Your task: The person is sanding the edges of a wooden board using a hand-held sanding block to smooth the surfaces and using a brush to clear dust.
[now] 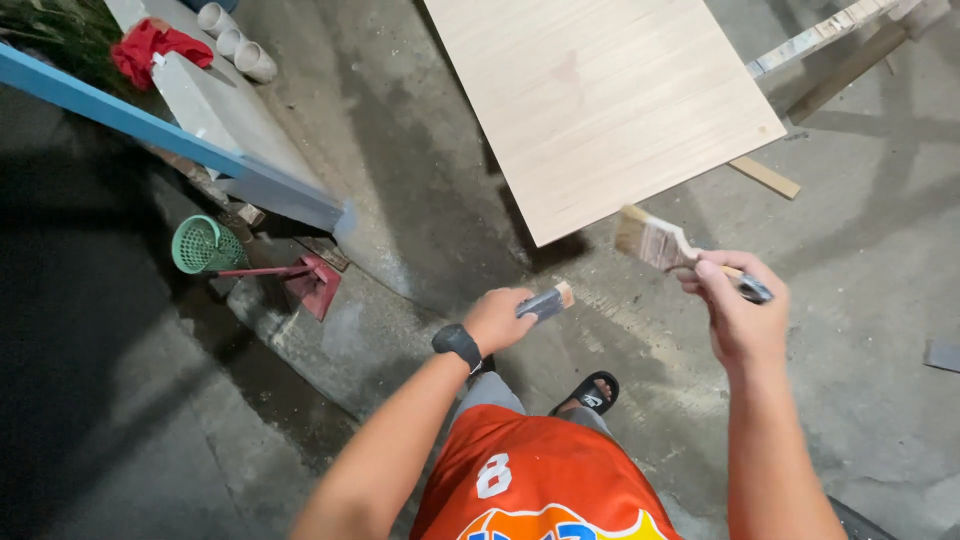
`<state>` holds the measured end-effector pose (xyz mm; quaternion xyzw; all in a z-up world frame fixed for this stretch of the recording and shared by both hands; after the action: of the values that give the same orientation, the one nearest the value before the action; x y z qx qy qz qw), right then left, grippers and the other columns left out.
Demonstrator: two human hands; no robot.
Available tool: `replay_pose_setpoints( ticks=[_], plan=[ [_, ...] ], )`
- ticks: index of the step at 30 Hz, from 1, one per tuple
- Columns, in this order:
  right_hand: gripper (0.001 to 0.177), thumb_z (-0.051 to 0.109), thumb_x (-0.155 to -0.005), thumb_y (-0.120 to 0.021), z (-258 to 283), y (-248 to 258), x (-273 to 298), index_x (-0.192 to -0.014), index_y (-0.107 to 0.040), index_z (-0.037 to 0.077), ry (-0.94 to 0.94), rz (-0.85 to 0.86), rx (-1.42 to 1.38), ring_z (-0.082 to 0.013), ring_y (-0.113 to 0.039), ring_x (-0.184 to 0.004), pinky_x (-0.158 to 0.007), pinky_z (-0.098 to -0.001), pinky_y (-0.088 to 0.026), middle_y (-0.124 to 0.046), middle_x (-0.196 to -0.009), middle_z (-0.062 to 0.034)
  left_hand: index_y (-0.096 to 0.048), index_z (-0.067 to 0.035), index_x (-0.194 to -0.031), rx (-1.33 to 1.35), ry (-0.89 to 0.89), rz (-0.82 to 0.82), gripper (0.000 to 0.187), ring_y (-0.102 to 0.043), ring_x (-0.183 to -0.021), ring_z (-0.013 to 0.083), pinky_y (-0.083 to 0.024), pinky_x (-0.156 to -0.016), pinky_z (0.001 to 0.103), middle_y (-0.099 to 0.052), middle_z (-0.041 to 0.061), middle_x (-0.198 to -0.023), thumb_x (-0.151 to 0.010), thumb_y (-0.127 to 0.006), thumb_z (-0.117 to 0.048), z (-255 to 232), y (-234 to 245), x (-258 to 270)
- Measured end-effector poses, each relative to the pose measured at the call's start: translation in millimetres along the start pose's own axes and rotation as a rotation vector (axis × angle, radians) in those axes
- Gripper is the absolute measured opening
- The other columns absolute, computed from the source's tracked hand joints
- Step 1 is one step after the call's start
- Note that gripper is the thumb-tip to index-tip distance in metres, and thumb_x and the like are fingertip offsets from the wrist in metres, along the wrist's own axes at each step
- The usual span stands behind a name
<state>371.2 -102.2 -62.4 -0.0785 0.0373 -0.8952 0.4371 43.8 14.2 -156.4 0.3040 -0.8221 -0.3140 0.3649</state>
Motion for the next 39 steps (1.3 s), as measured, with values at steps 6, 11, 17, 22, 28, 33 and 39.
replay_pose_setpoints(
  ticks=[6, 11, 17, 22, 28, 33, 39],
  plan=[
    [0.017, 0.003, -0.089, -0.081, 32.1, -100.4, 40.8, -0.101, -0.076, -0.008, -0.023, 0.307, -0.109, -0.0312, -0.076, -0.073, -0.066, -0.0449, -0.066, -0.075, -0.092, -0.0301, -0.075, -0.015, -0.125, -0.666, -0.362, -0.019, 0.028, -0.076, -0.098, 0.0302, -0.062, -0.082, 0.044, -0.074, 0.006, -0.108, -0.099, -0.068, -0.022, -24.3, 25.8, -1.5],
    [0.009, 0.022, -0.101, -0.086, 17.9, -118.8, 16.6, -0.107, -0.085, 0.027, 0.393, -0.036, 0.905, -0.0234, -0.076, -0.103, -0.098, -0.0364, -0.058, -0.077, -0.1, 0.0017, -0.074, -0.012, -0.121, -0.709, -0.835, -0.362, 0.036, -0.068, -0.081, 0.0307, -0.056, -0.067, 0.046, -0.066, 0.008, -0.093, -0.088, -0.08, -0.025, 15.3, 54.3, 9.6],
    [0.018, 0.01, -0.098, -0.076, 28.1, -226.2, 46.3, -0.099, -0.071, -0.008, -0.08, 0.179, -0.22, -0.0331, -0.08, -0.072, -0.063, -0.0426, -0.07, -0.073, -0.09, -0.0243, -0.071, -0.014, -0.102, -0.692, -1.067, -0.465, 0.016, -0.062, -0.085, 0.0338, -0.05, -0.068, 0.048, -0.061, 0.008, -0.087, -0.087, -0.076, -0.018, 46.6, 115.0, 18.0],
    [0.008, 0.015, -0.098, -0.07, 53.8, -224.4, 39.1, -0.092, -0.072, 0.009, -0.078, -0.184, 0.437, -0.0172, -0.075, -0.076, -0.07, -0.0315, -0.055, -0.073, -0.08, -0.0121, -0.067, -0.01, -0.098, -0.653, -1.193, -0.54, 0.006, -0.057, -0.087, 0.0356, -0.046, -0.064, 0.048, -0.055, 0.008, -0.085, -0.094, -0.069, -0.014, 69.7, 150.8, 5.1],
    [0.018, 0.009, -0.096, -0.078, 44.0, -283.7, 49.3, -0.101, -0.076, -0.008, 0.028, 0.083, 0.346, -0.0324, -0.075, -0.085, -0.077, -0.0513, -0.064, -0.075, -0.088, -0.0277, -0.066, -0.016, -0.095, -0.622, -1.159, -0.591, 0.005, -0.057, -0.085, 0.0291, -0.047, -0.066, 0.045, -0.053, 0.001, -0.086, -0.091, -0.066, -0.013, 93.8, 191.5, -7.3],
    [0.01, 0.008, -0.104, -0.073, 63.6, -291.6, 62.5, -0.103, -0.076, -0.001, 0.083, -0.122, 0.409, -0.0295, -0.078, -0.088, -0.077, -0.0428, -0.067, -0.075, -0.094, -0.0209, -0.067, -0.013, -0.124, -0.6, -0.91, -0.57, 0.025, -0.064, -0.092, 0.0268, -0.048, -0.067, 0.042, -0.067, 0.003, -0.108, -0.1, -0.062, -0.016, 125.1, 226.5, -8.6],
    [0.012, 0.012, -0.102, -0.081, 56.7, -316.0, 44.0, -0.113, -0.084, 0.008, 0.214, -0.033, 0.56, -0.0285, -0.078, -0.091, -0.08, -0.0437, -0.063, -0.079, -0.101, -0.0211, -0.07, -0.014, -0.135, 0.056, -0.449, -0.203, 0.035, -0.076, -0.107, 0.0311, -0.061, -0.086, 0.041, -0.074, 0.006, -0.111, -0.103, -0.07, -0.029, 157.9, 218.5, -38.2]
  ],
)
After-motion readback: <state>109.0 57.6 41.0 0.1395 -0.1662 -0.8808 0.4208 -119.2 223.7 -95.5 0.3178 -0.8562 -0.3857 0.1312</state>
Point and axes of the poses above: each hand's wrist, its own x-axis away from the middle knuckle, its own y-axis out of the back of the hand, z = x × y, the point moved 6 cm from there along -x, towards the middle knuckle
